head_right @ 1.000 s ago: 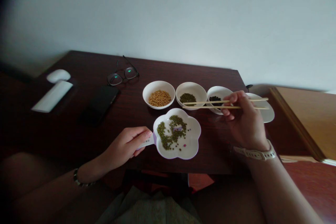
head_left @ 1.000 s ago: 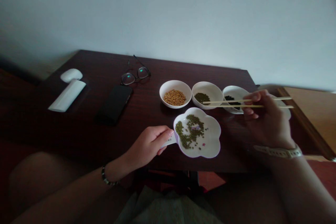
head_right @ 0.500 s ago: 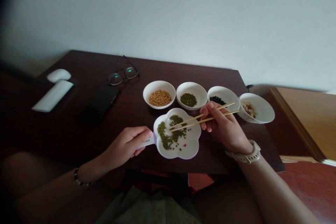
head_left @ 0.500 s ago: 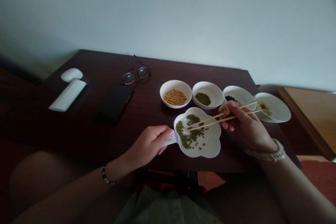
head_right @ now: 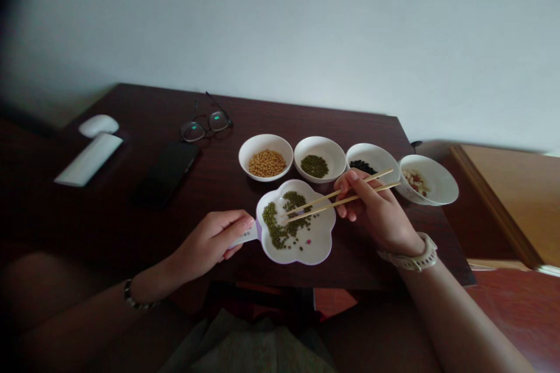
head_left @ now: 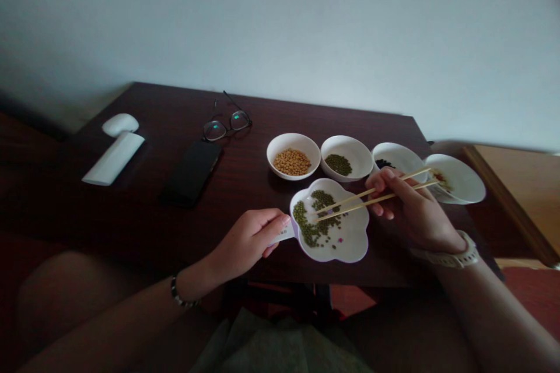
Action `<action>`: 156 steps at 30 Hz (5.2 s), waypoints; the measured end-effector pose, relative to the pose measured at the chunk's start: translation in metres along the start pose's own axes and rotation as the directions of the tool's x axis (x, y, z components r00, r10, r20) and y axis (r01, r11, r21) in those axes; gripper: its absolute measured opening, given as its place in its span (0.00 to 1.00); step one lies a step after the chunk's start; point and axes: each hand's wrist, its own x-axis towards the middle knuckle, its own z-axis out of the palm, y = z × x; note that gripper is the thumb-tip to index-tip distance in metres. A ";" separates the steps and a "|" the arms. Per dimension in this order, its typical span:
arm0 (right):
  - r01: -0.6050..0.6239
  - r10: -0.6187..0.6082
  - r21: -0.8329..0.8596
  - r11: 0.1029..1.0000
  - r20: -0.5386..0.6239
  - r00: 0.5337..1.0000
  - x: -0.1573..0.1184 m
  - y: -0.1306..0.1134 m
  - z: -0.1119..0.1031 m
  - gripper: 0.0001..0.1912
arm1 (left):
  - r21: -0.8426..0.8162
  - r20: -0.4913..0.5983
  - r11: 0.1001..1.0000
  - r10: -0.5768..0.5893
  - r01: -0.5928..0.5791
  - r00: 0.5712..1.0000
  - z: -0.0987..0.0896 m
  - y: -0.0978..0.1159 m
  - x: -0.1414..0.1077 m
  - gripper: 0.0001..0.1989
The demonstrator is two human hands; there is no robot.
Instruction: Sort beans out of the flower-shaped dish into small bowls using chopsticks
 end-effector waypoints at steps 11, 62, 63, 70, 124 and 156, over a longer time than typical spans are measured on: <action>-0.002 0.006 -0.072 0.997 0.055 0.998 0.000 -0.001 0.006 0.23 | 0.007 0.004 1.000 -0.008 0.008 1.000 0.001 0.004 0.000 0.25; -0.002 0.002 -0.015 1.000 -0.002 1.000 -0.004 -0.003 0.001 0.22 | 0.000 -0.011 1.000 -0.031 0.031 0.999 0.001 0.005 -0.001 0.25; 0.002 -0.002 0.002 1.000 -0.007 1.000 -0.004 -0.003 0.000 0.21 | -0.002 -0.013 1.000 -0.029 0.029 1.000 0.001 0.004 -0.001 0.25; -0.015 0.015 0.001 1.000 -0.025 1.000 -0.004 -0.006 -0.002 0.21 | -0.011 -0.003 1.000 -0.017 0.017 1.000 0.000 -0.001 -0.001 0.25; -0.017 0.017 -0.002 1.000 -0.054 0.998 -0.002 -0.004 -0.010 0.19 | -0.010 -0.013 1.000 0.003 -0.003 1.000 0.001 0.000 -0.001 0.25; 0.326 -0.295 0.030 0.945 -0.351 0.889 0.014 -0.010 -0.046 0.16 | 0.003 -0.012 1.000 -0.010 0.010 1.000 -0.004 -0.007 -0.008 0.25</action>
